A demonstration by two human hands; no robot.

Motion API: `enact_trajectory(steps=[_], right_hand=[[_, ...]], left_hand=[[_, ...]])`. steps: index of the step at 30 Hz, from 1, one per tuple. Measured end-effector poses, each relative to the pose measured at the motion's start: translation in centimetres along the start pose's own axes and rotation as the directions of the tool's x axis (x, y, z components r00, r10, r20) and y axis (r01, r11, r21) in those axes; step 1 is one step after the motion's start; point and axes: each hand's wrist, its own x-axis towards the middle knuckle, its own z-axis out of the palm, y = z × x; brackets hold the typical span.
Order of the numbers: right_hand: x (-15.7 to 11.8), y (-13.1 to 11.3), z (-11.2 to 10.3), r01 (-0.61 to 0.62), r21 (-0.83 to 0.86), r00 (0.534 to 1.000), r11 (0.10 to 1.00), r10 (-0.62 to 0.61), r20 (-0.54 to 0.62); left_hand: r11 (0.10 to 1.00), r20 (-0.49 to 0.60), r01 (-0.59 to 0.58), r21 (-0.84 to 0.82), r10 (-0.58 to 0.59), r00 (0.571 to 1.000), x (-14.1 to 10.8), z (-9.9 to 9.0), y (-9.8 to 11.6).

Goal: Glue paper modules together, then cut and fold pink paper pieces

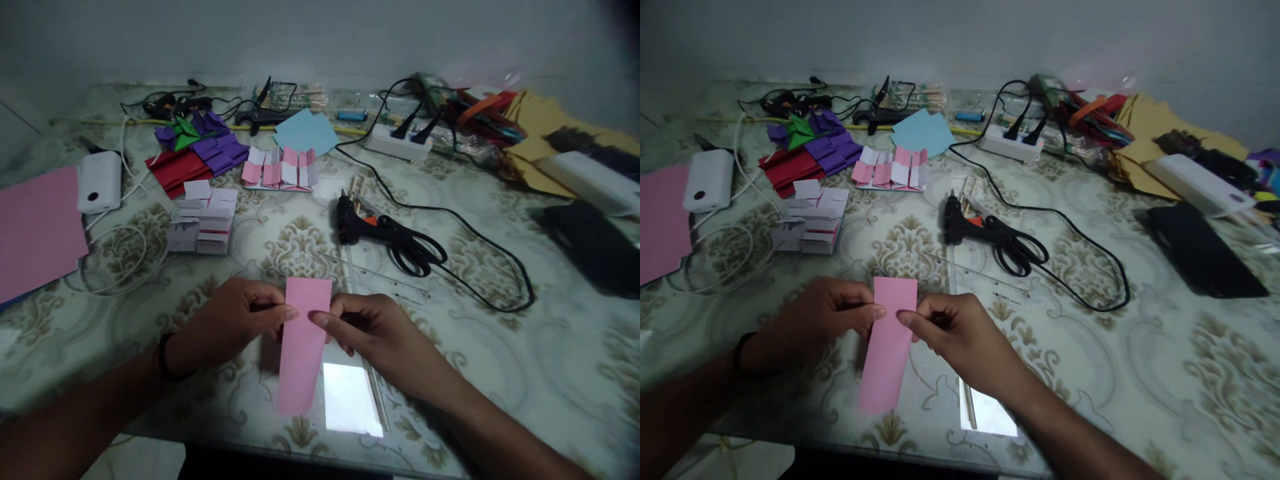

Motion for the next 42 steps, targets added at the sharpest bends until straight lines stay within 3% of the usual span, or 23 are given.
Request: enact_trajectory(steps=[9,15,23,32,42], right_hand=[[-0.03,0.26,-0.02,0.049,-0.048,0.995,0.998,-0.052,-0.08],[-0.04,0.17,0.04,-0.001,0.01,0.987,1.0,0.003,-0.16],[-0.1,0.07,0.01,-0.033,0.043,0.997,0.999,0.036,-0.074],[0.02,0.19,-0.05,0.059,-0.02,0.992,0.998,-0.061,-0.113],[0.11,0.37,-0.15,0.041,-0.025,0.999,0.999,-0.041,-0.023]], left_hand=[[0.997,0.058,0.021,-0.073,-0.017,0.998,-0.11,0.28,0.23],[0.999,0.073,0.037,0.003,-0.037,0.997,-0.35,0.43,0.75],[1.0,0.037,0.025,-0.003,-0.025,0.999,-0.37,0.2,0.41],[0.996,0.112,0.051,-0.074,-0.042,0.993,0.0,0.33,0.19],[1.0,0.07,0.031,-0.006,-0.03,0.997,0.03,0.24,0.25]])
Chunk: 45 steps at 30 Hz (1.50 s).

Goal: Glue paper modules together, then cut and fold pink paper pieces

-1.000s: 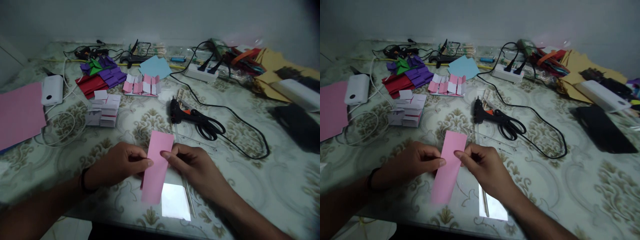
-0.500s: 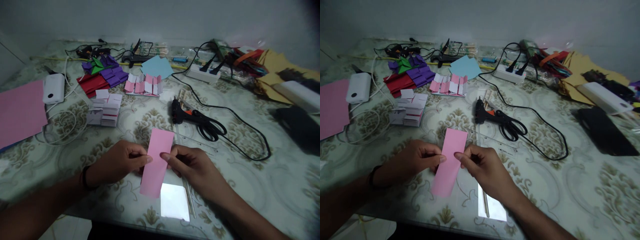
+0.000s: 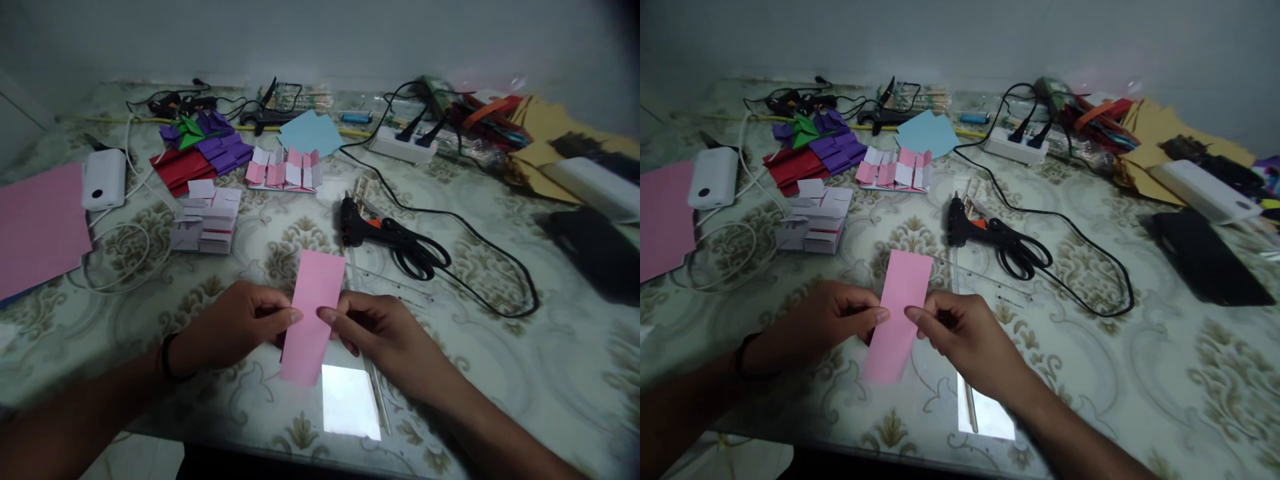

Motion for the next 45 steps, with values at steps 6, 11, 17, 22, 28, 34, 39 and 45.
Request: enact_trajectory(steps=[6,11,17,22,28,34,39,45], right_hand=[[-0.03,0.04,-0.01,0.042,-0.017,0.998,0.999,-0.043,-0.048],[-0.01,-0.15,-0.02,0.026,0.002,0.999,1.0,-0.026,-0.029],[-0.04,-0.02,0.01,0.024,-0.051,0.999,0.998,-0.025,-0.027],[0.0,-0.01,0.0,0.028,-0.065,0.998,0.997,-0.032,-0.049],[0.21,-0.3,-0.05,0.019,-0.012,1.0,1.0,-0.019,0.001],[0.01,0.1,-0.02,0.019,-0.058,1.0,0.998,-0.02,-0.022],[0.09,-0.12,0.04,0.011,-0.041,1.0,0.999,-0.012,-0.026],[-0.02,-0.3,-0.03,-0.016,-0.029,0.999,0.999,0.017,0.042]], left_hand=[[0.998,0.067,0.002,-0.064,0.003,0.998,0.13,-0.04,-0.5],[1.0,0.013,-0.018,-0.015,0.019,1.0,0.07,-0.01,-0.32],[1.0,0.028,-0.008,0.002,0.008,1.0,-0.1,-0.01,-0.14],[0.998,0.074,0.031,0.05,-0.034,0.997,-0.26,-0.09,0.26],[0.997,0.012,-0.022,0.075,0.021,1.0,-0.15,-0.13,0.3],[0.999,0.048,0.0,0.049,-0.003,0.999,0.02,-0.12,-0.28],[0.998,0.074,-0.012,0.057,0.008,0.997,0.0,-0.26,-0.4],[0.997,0.024,0.003,0.076,-0.004,1.0,-0.15,-0.29,0.29]])
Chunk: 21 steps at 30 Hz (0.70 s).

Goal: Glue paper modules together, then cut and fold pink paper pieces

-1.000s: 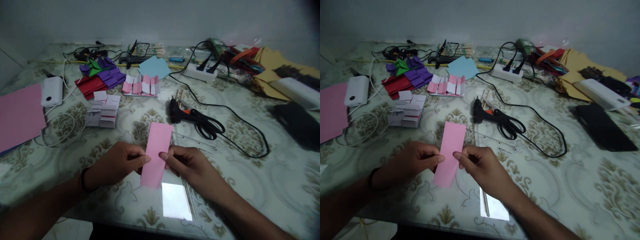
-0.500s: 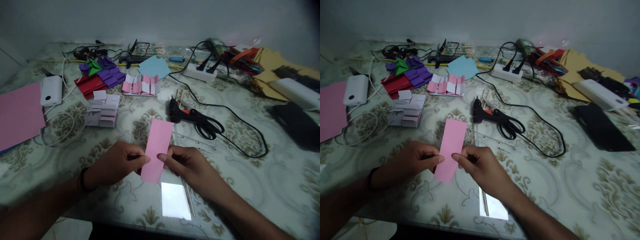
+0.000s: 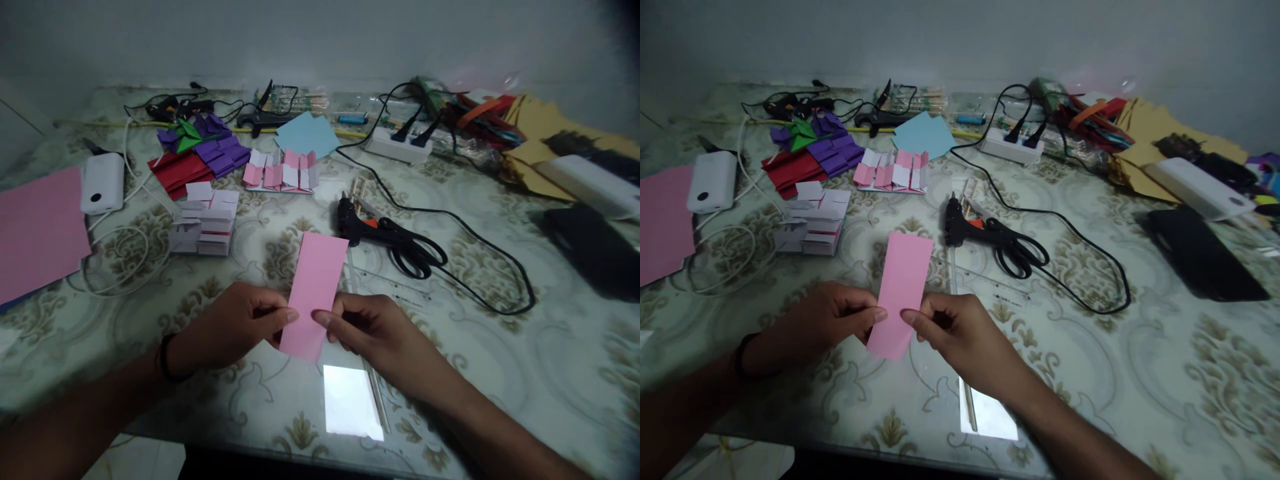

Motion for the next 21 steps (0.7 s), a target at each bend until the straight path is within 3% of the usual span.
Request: enact_trajectory(steps=[8,15,21], right_hand=[[0.11,0.26,0.14,0.034,-0.03,0.998,0.999,-0.036,-0.059],[0.02,0.1,0.03,0.041,-0.019,0.999,0.999,-0.04,0.02],[-0.05,0.44,0.05,0.071,-0.036,0.997,0.997,-0.071,-0.007]], left_hand=[[0.994,0.082,0.04,-0.1,-0.031,0.996,0.44,0.26,-0.61],[0.988,0.032,0.023,-0.155,-0.019,0.999,0.2,0.31,-0.05],[0.987,0.028,0.041,-0.154,-0.037,0.999,0.16,0.47,-0.15]])
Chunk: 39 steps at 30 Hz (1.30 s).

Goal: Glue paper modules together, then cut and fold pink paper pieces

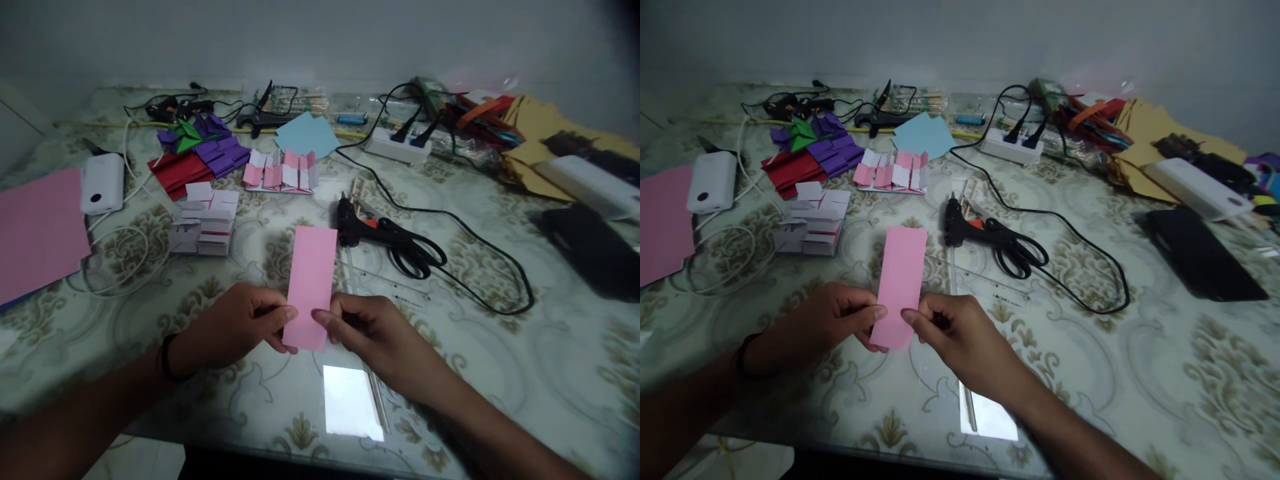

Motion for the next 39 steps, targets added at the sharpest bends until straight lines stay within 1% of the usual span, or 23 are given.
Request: enact_trajectory(steps=[4,7,12,16,18,20,24,27,33,39], right_hand=[[-0.07,-0.11,0.01,-0.026,0.021,0.998,0.999,0.025,0.053],[-0.14,-0.05,0.01,-0.033,-0.004,0.996,0.999,0.034,0.082],[-0.14,0.17,0.07,-0.02,-0.07,0.999,0.997,0.023,0.049],[-0.01,0.13,0.16,0.001,-0.065,1.0,0.998,0.0,0.018],[0.01,0.08,0.24,0.007,-0.051,1.0,0.999,-0.007,-0.002],[-0.01,0.0,0.34,0.005,-0.035,1.0,0.999,-0.004,0.002],[-0.05,-0.1,0.48,-0.003,-0.034,0.999,0.999,0.004,0.053],[-0.04,-0.02,0.41,0.001,-0.067,0.999,0.998,0.002,0.044],[0.0,-0.04,0.26,0.032,-0.133,0.999,0.991,-0.027,0.042],[0.04,-0.2,0.37,0.031,-0.125,0.999,0.992,-0.027,0.033]], left_hand=[[1.0,-0.031,-0.015,-0.001,0.015,0.999,0.12,-0.04,-0.33],[1.0,-0.036,-0.012,0.006,0.012,0.999,0.12,-0.03,-0.29],[1.0,-0.054,0.012,0.013,-0.011,0.998,0.03,0.06,0.01],[0.996,0.038,0.016,-0.083,-0.013,0.999,0.18,-0.03,-0.28],[0.994,0.057,0.016,-0.108,-0.01,0.998,0.29,-0.07,-0.49],[0.994,0.032,0.013,-0.113,-0.009,0.999,0.36,-0.07,-0.64],[0.991,-0.006,-0.013,-0.132,0.012,1.0,0.32,0.0,-0.65],[0.993,-0.022,-0.006,-0.115,0.004,1.0,0.26,0.05,-0.51],[0.992,0.006,-0.004,-0.123,0.005,1.0,0.48,-0.04,-0.47],[0.993,0.019,0.022,-0.116,-0.02,1.0,0.23,0.03,-0.09]])
